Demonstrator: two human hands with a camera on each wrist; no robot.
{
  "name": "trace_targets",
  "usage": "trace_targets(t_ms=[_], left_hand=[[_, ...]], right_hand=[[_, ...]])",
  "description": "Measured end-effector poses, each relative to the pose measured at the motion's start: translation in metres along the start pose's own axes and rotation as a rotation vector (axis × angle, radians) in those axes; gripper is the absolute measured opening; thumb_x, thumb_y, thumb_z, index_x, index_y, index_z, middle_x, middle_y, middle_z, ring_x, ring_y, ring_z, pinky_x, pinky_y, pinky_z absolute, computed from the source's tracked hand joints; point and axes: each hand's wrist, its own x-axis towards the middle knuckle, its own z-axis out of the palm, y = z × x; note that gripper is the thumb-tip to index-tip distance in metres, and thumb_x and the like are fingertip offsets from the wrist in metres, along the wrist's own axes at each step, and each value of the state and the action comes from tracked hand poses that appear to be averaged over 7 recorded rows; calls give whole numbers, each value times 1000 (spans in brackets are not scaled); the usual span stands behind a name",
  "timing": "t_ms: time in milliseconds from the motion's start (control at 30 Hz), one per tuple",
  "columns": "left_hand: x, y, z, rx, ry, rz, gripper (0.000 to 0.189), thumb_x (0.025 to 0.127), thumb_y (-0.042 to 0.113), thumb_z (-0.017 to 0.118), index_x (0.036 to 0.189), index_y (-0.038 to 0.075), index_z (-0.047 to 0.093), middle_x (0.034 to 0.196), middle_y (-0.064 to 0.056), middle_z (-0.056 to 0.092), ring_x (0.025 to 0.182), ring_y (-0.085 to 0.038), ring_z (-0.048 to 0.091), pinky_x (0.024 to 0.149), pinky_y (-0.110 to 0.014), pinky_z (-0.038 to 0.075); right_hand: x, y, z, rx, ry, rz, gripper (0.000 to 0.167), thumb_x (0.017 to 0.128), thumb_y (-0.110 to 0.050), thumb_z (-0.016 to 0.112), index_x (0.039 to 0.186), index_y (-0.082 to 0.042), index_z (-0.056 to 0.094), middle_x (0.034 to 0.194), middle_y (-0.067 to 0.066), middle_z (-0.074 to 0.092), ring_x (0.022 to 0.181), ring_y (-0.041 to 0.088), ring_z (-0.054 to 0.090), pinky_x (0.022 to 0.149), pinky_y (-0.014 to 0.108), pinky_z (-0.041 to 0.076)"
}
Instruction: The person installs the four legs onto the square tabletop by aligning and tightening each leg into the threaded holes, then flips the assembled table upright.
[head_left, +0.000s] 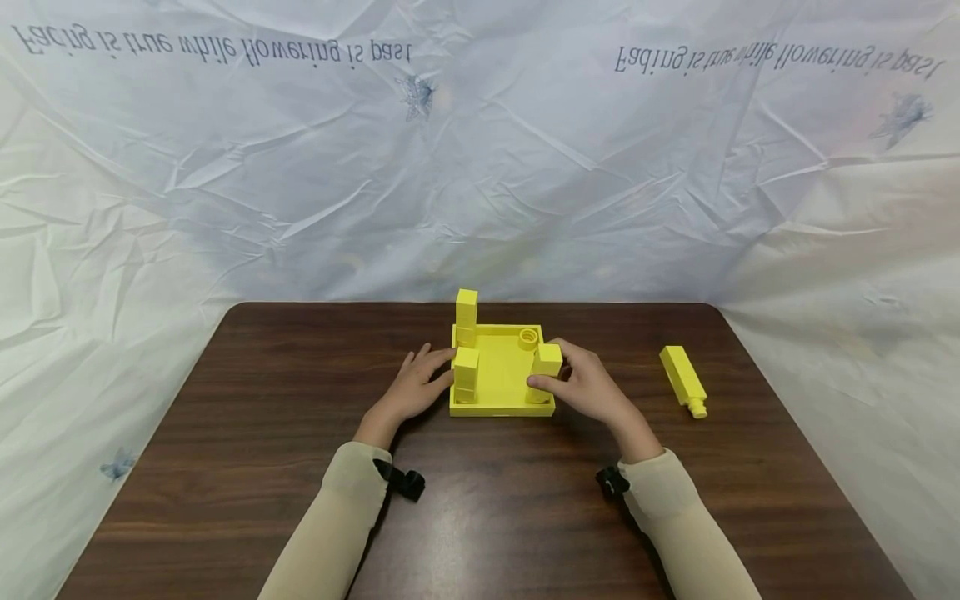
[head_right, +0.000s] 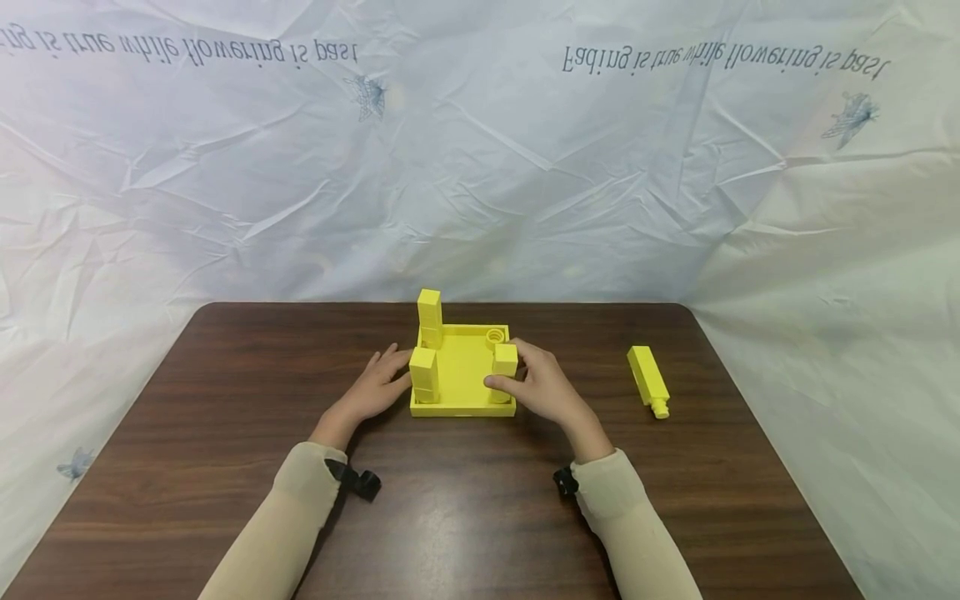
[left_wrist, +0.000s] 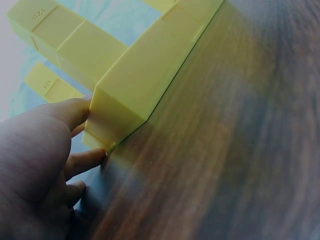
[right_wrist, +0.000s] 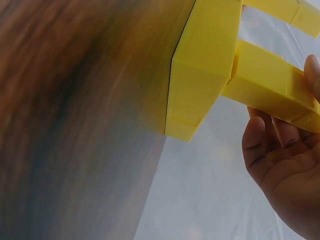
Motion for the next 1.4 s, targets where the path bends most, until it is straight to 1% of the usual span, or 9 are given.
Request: trace_targets(t_ms=[167,333,533,633,733,867,933,1200,1400], left_hand=[[0,0,0,-4,-1,0,54,114,32,51,163,11,43,167,-15,39,162,-39,7,129,-58,-6],[0,0,0,0,-1,-2,54,114,33,51,163,11,42,167,-15,39,162,-40,7,129,-59,-5],[-1,0,0,4,-1,-3,55,114,33,51,163,11,42,167,-15,39,162,-40,7,129,-59,-5],[-1,1,-1,3,-4,-4,55,114,33,51,163,11,42,167,-15,39,162,-39,7,129,-59,-5],[0,1,-1,0,-6,-6,54,114,33,51,163,11,42,167,-15,39,162,-38,7,129,-58,-5],[-1,1,-1,1,-4,-7,54,114,32,51,163,10,42,167,-15,39,162,-38,7,129,-58,-5],[-1,1,0,0,-4,-8,54,114,32,51,163,10,42,167,-15,39,162,-38,7,129,-58,-5],[0,-1,0,-4,-5,-9,55,114,33,51,163,11,42,167,-14,39,162,-38,6,129,-58,-6],[1,-1,1,-2,1,-4,54,114,33,51,163,12,42,167,-14,39,162,-38,6,129,-57,-6]], right_hand=[[-1,1,-2,3,-32,-24,43,99,-20,78,134,-2,62,90,1,63,74,18,61,65,33,54],[-3,0,-3,17,-56,-26,44,102,-19,74,142,-4,61,100,2,70,83,19,64,71,39,55],[-4,-1,-3,17,-56,-18,45,102,-17,74,143,-3,63,124,15,72,89,22,62,70,39,52],[-3,0,-3,21,-53,-27,46,102,-16,74,143,-2,63,129,18,71,88,23,62,70,39,51],[-3,0,-3,20,-50,-33,46,101,-16,75,143,-2,63,123,14,72,88,22,62,70,40,52],[-2,1,-2,6,-51,-36,48,101,-17,75,145,-3,61,111,3,72,87,21,62,71,38,53],[-2,1,-2,1,-54,-34,49,101,-18,75,145,-3,61,108,0,72,88,20,63,71,37,53],[-1,1,-2,7,-58,-34,53,98,-21,79,146,-3,61,107,0,71,83,19,61,69,35,52],[-1,2,-3,17,-61,-36,53,97,-20,81,143,-2,62,97,0,69,77,20,60,65,33,51]])
